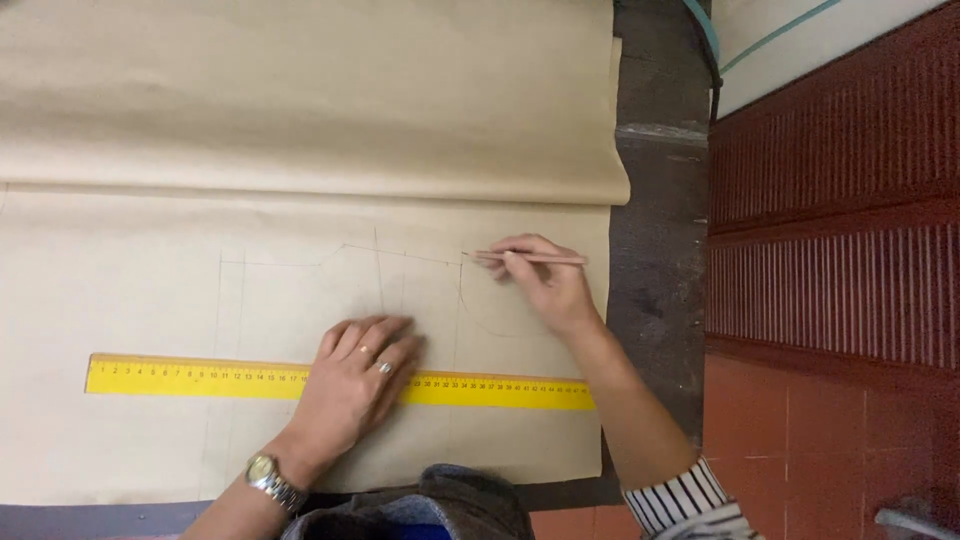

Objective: Drafting a garment pattern on brown paper using a ruler and pencil

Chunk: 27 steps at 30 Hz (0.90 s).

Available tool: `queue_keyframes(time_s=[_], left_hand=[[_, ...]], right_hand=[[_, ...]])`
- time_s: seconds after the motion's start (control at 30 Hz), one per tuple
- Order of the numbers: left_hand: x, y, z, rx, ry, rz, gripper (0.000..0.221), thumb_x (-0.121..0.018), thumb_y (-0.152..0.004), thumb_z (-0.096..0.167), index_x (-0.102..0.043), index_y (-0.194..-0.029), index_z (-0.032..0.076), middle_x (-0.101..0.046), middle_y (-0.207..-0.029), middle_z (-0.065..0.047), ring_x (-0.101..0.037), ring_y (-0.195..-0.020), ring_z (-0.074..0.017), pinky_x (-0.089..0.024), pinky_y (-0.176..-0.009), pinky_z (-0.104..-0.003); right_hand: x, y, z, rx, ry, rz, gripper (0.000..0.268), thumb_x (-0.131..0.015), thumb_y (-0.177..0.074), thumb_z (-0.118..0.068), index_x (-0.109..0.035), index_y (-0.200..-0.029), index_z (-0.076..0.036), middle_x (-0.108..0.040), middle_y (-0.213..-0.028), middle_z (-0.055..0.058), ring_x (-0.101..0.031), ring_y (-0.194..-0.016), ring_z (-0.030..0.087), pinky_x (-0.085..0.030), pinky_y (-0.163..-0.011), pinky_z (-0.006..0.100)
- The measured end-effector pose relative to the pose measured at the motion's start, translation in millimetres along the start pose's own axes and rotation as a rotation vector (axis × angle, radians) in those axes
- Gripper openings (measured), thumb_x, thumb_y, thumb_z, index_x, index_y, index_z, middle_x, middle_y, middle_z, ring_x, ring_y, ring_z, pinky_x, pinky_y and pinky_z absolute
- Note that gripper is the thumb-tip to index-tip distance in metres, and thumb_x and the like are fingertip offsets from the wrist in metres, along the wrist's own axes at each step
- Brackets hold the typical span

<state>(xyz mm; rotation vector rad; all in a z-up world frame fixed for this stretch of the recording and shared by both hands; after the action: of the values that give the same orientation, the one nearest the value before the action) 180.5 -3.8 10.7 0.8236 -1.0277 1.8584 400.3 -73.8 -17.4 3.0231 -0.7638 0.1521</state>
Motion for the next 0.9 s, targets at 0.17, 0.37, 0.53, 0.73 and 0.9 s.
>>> queue_keyframes(time_s=[0.17, 0.37, 0.53, 0.73, 0.9], left_hand=[[-26, -27, -6, 0.064, -0.085, -0.088, 0.027, -0.058, -0.091, 0.02, -0.062, -0.117, 0.015, -0.06, -0.125, -0.008, -0.052, -0.122, -0.0248, -0.038, -0.101, -0.045], [-46, -28, -16, 0.078, -0.183, -0.108, 0.035, -0.057, -0.093, 0.026, -0.056, -0.127, 0.018, -0.054, -0.132, -0.005, -0.046, -0.129, -0.0211, -0.032, -0.107, -0.043], [-42, -27, -14, 0.089, -0.144, -0.065, 0.034, -0.055, -0.094, 0.026, -0.056, -0.127, 0.019, -0.053, -0.132, -0.002, -0.045, -0.129, -0.0191, -0.032, -0.108, -0.042], [-44, -25, -17, 0.087, -0.139, -0.067, 0.032, -0.053, -0.095, 0.028, -0.056, -0.126, 0.021, -0.052, -0.132, -0.001, -0.044, -0.129, -0.0178, -0.031, -0.109, -0.041], [-42, -26, -17, 0.088, -0.135, -0.05, 0.032, -0.054, -0.094, 0.028, -0.057, -0.126, 0.022, -0.053, -0.131, 0.0, -0.046, -0.128, -0.0179, -0.032, -0.108, -0.041]], right_hand=[[-14, -20, 13, 0.078, -0.011, -0.107, 0.014, -0.063, -0.088, -0.004, -0.066, -0.099, 0.004, -0.07, -0.084, 0.015, -0.069, -0.073, 0.019, -0.061, -0.068, 0.033], [-10, -21, 25, 0.141, 0.023, -0.108, 0.009, -0.06, -0.087, -0.007, -0.064, -0.087, 0.001, -0.065, -0.072, 0.014, -0.066, -0.063, 0.02, -0.06, -0.059, 0.033], [-9, -18, 24, 0.14, 0.053, -0.082, 0.009, -0.059, -0.084, -0.007, -0.064, -0.083, 0.001, -0.064, -0.067, 0.013, -0.066, -0.058, 0.019, -0.061, -0.056, 0.032], [-10, -17, 27, 0.15, 0.069, -0.088, 0.009, -0.057, -0.084, -0.006, -0.063, -0.082, 0.0, -0.063, -0.066, 0.014, -0.065, -0.057, 0.019, -0.059, -0.055, 0.031], [-7, -20, 32, 0.15, 0.098, -0.086, 0.009, -0.057, -0.083, -0.005, -0.064, -0.082, 0.0, -0.065, -0.067, 0.014, -0.066, -0.057, 0.018, -0.06, -0.055, 0.031]])
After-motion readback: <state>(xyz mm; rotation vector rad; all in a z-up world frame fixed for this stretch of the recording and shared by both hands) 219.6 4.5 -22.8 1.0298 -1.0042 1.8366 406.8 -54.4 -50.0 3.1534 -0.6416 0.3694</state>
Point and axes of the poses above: each hand's wrist, its own y-axis away from the middle knuckle, its own x-axis out of the back of the hand, z = x × y, the point moved 6 cm from there along -y, towards the middle knuckle
